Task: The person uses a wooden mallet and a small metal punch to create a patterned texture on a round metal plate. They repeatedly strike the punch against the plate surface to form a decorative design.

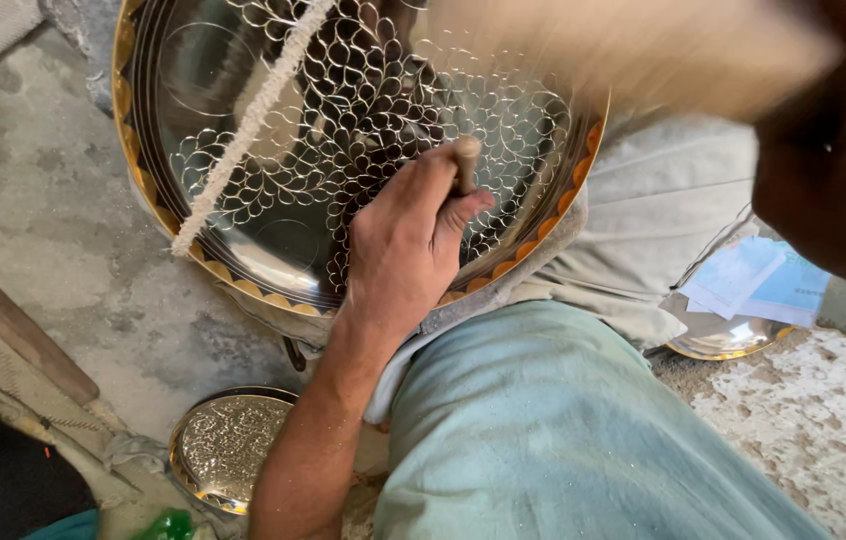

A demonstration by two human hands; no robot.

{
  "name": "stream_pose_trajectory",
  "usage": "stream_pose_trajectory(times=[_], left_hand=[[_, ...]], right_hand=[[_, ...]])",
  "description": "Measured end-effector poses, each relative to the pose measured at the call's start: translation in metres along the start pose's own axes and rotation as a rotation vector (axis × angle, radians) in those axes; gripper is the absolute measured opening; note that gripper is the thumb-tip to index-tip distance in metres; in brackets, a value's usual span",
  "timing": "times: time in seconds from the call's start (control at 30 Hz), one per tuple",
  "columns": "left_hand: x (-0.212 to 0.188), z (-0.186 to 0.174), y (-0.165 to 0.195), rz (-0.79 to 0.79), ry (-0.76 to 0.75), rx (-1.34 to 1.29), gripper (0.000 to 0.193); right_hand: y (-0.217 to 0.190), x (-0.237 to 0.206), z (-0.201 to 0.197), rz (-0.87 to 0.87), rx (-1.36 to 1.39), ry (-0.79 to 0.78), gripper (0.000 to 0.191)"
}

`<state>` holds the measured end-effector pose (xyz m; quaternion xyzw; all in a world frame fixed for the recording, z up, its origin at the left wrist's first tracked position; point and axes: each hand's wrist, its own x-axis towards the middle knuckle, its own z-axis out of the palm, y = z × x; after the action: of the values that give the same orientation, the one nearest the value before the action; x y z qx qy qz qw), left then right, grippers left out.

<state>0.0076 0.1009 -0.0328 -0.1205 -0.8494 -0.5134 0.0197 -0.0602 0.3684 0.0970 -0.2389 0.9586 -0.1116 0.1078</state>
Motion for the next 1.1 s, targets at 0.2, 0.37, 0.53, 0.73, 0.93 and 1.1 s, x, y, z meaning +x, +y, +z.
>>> stream_pose_trajectory(times=[0.2, 0.37, 0.53, 0.73, 0.93, 1.1], left_hand=[[0.023, 0.002, -0.009, 0.179, -0.297, -0.015, 0.027], [0.037, -0.007, -0.002, 0.199, -0.523, 0.073, 0.027], [0.055, -0.01, -0.001, 0.189, -0.488, -0.066, 0.035], [0.057, -0.014, -0.006, 0.256, -0.529, 0.016, 0.044], [0.06, -0.01, -0.002, 0.285, -0.624, 0.129, 0.037], [0.05, -0.014, -0.002, 0.267, -0.531, 0.113, 0.042]], right_hand=[[0.002, -0.046, 0.043, 0.39, 0.276, 0.119, 0.046], [-0.013, -0.087, 0.063, 0.28, -0.07, 0.09, 0.044], [-0.013, -0.109, 0.091, 0.621, 0.402, 0.247, 0.04], [-0.011, -0.117, 0.11, 0.737, 0.699, 0.382, 0.044], [-0.022, -0.112, 0.113, 0.659, 0.705, 0.414, 0.043], [-0.01, -0.095, 0.102, 0.311, 0.157, 0.306, 0.043]])
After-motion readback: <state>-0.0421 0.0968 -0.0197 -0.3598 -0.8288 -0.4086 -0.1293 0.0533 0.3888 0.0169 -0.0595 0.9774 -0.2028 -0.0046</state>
